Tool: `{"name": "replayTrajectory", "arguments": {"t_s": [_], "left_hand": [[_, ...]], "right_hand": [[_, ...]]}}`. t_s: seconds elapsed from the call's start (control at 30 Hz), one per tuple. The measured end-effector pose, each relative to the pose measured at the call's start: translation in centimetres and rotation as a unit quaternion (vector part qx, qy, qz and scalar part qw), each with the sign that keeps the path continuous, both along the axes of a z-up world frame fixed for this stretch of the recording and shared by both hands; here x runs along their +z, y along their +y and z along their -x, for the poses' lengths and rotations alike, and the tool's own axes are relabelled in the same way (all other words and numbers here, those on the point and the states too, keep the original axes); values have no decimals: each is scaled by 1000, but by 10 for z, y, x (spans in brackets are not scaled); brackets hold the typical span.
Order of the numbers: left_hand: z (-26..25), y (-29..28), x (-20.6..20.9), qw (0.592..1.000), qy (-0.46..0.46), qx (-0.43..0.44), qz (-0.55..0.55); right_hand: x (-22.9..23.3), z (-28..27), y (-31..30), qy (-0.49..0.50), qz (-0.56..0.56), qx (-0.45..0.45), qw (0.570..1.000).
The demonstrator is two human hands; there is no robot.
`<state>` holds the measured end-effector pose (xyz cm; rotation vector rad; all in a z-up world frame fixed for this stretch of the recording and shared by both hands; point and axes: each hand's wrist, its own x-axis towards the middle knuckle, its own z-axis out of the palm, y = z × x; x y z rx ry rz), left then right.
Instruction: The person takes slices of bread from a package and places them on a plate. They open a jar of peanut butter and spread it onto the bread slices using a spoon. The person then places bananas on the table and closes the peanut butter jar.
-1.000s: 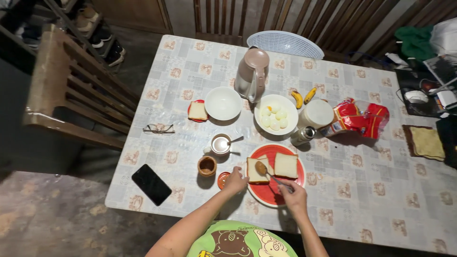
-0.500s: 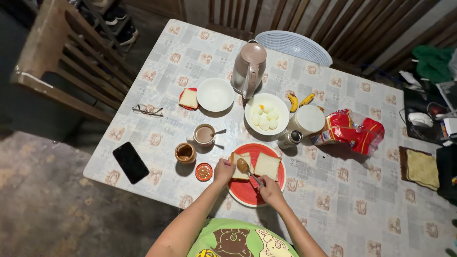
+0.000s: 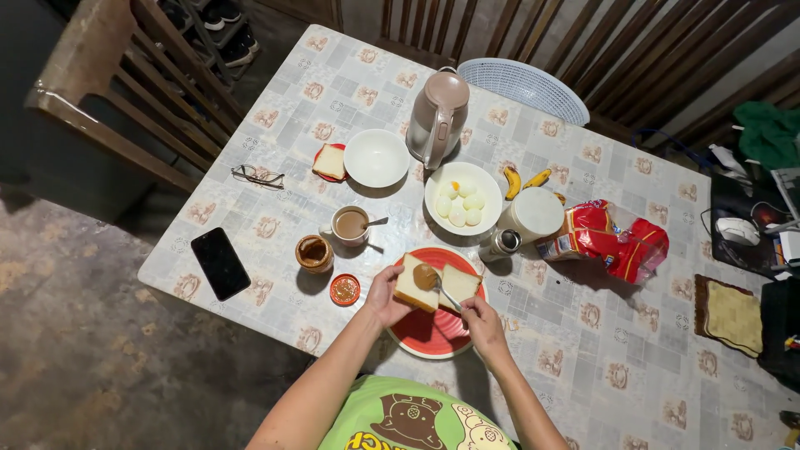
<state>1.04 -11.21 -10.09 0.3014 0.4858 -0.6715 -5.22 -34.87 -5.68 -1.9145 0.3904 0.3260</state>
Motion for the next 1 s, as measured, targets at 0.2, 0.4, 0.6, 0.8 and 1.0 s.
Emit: {"name": "replayTrajectory", "arguments": {"t_s": [0.2, 0.4, 0.6, 0.8, 1.0], "left_hand": [[-14, -21, 43, 995, -34, 11, 94], [-22, -24, 56, 992, -65, 10, 108], [-21, -35, 51, 992, -67, 42, 102], [-21, -42, 50, 995, -1, 91, 49], [-26, -46, 46, 992, 12, 122, 43]], "right_hand": [[57, 1, 10, -98, 68, -12, 993], [90, 7, 16, -190, 150, 6, 970], [80, 16, 36, -267, 190, 1, 945], [63, 36, 43, -280, 208, 27, 937], [60, 44, 39, -300, 241, 30, 922]]}}
